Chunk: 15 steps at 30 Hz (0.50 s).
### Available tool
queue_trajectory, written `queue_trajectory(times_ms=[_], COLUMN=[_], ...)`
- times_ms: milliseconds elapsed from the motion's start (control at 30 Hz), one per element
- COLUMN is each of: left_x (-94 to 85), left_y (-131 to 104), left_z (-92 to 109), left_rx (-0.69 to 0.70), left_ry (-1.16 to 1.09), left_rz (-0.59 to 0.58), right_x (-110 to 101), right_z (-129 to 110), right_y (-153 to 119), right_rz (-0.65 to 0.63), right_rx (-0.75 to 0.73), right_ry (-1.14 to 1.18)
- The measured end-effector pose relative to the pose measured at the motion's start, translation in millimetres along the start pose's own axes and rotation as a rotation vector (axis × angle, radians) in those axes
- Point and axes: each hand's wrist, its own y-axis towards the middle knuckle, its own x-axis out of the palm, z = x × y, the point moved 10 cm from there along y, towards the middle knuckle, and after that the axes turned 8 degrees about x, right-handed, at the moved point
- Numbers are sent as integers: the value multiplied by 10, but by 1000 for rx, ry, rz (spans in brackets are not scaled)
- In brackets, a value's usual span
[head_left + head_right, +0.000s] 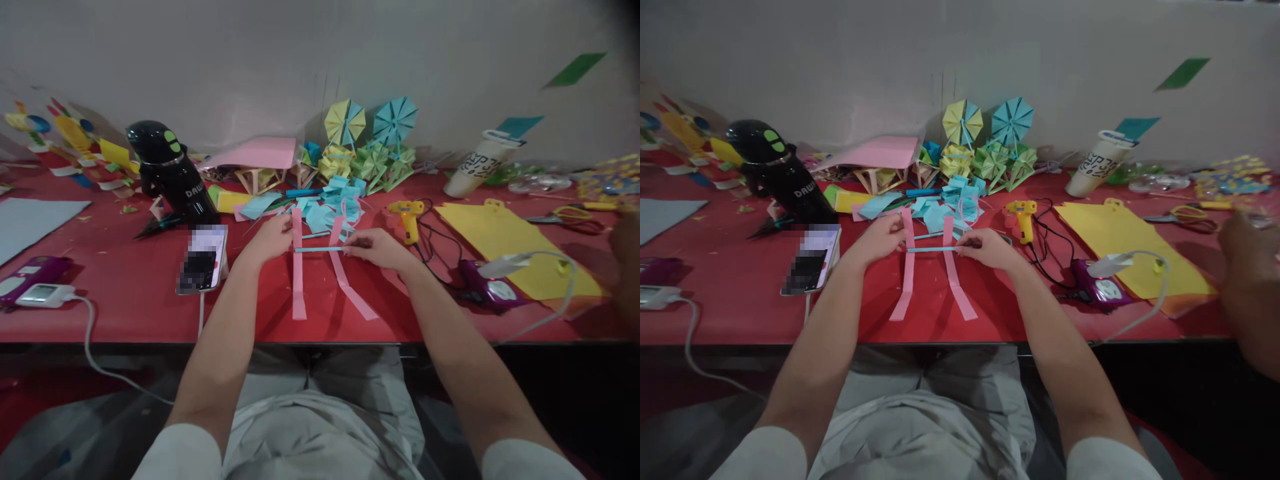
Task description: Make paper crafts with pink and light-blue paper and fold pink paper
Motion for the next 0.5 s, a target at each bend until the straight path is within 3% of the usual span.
queue_trajectory(times_ms=[300, 500], left_x=[110, 111], left_y=[-20, -53], left_z=[-80, -20], left_rx=[-100, -115], left_ry=[-174, -222], left_rz=[-53, -42], right_x=[-25, -24], right_z=[-13, -2], right_y=[-2, -1], right_rz=[24, 28], right_rx=[-24, -20], right_ry=[-23, -20])
